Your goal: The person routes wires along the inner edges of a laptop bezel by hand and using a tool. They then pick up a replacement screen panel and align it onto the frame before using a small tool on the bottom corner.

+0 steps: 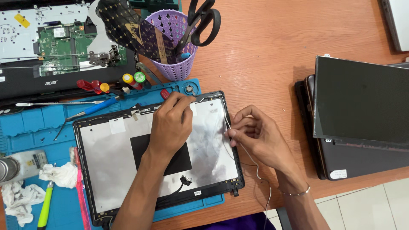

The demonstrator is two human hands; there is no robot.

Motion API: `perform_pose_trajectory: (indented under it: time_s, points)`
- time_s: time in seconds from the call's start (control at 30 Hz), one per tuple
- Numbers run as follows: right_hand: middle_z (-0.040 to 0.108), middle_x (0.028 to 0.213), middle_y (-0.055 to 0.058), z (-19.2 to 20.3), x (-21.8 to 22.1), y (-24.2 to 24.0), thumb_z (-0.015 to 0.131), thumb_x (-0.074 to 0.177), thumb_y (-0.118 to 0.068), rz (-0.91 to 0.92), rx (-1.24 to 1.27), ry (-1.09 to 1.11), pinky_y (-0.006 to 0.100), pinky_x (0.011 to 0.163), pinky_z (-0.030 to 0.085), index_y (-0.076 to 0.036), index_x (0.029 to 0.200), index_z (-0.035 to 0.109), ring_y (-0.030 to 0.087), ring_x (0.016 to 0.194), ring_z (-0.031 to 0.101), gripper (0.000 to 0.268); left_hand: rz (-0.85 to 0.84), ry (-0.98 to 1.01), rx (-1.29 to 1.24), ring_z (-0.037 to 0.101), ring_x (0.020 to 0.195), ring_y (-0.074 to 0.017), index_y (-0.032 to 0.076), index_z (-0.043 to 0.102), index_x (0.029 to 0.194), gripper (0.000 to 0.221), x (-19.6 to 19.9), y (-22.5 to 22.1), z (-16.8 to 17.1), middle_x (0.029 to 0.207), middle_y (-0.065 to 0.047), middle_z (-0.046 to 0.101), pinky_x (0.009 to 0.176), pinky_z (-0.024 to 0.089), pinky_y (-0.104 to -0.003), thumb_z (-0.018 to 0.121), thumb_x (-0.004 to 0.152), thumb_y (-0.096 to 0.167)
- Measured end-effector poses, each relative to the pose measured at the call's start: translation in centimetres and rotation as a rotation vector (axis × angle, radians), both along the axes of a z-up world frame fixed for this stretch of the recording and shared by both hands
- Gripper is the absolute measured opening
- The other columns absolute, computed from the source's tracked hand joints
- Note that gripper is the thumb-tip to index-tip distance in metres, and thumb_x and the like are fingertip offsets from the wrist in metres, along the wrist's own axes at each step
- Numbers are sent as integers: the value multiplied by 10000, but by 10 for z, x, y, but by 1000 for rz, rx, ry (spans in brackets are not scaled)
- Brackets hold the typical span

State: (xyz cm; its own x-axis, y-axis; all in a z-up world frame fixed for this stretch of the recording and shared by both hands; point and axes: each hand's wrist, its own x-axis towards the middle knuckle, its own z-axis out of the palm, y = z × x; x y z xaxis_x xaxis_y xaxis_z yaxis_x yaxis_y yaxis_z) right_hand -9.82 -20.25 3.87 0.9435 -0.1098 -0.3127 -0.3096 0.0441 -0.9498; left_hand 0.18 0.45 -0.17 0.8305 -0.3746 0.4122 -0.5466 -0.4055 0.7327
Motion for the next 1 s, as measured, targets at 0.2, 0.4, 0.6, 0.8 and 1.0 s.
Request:
perform_pose_trajectory:
  time_s: [0.2,0.4,0.6,0.8,1.0]
  points:
    - [787,837,143,6,2,-9,763,845,16,100,-44,-48,299,673,614,1,1013,609,148,737,719,229,7,-15,-2,710,891,-328,-26,713,1039,188,1,-1,0,990,-149,681,781,568,-410,603,896,-77]
    - [783,769,105,27,18,-11,830,761,-258,159,-611,156,331,689,610,-76,1216,604,157,719,747,539,2,-12,-6,708,892,-331,-21,715,1042,194,1,-1,-1,994,-147,683,780,568,-411,600,896,-78]
    - [761,868,113,16,54,0,848,779,-309,142,-764,178,338,718,615,-53,1167,682,192,767,718,493,4,-23,13,704,886,-330,-26,716,1043,191,0,0,-1,987,-145,679,787,565,-412,605,896,-75]
    - [772,887,126,14,59,-1,756,844,-193,233,-819,83,340,728,599,2,1140,678,187,790,739,362,-4,-7,14,703,864,-318,-41,714,1049,194,1,0,-1,979,-144,675,769,564,-405,603,894,-79]
    - [775,781,123,26,65,-4,619,939,-171,194,-738,95,328,659,619,13,1100,688,162,700,773,254,-5,-21,1,703,868,-317,-38,707,1035,187,1,0,-1,979,-143,677,768,567,-403,601,888,-81]
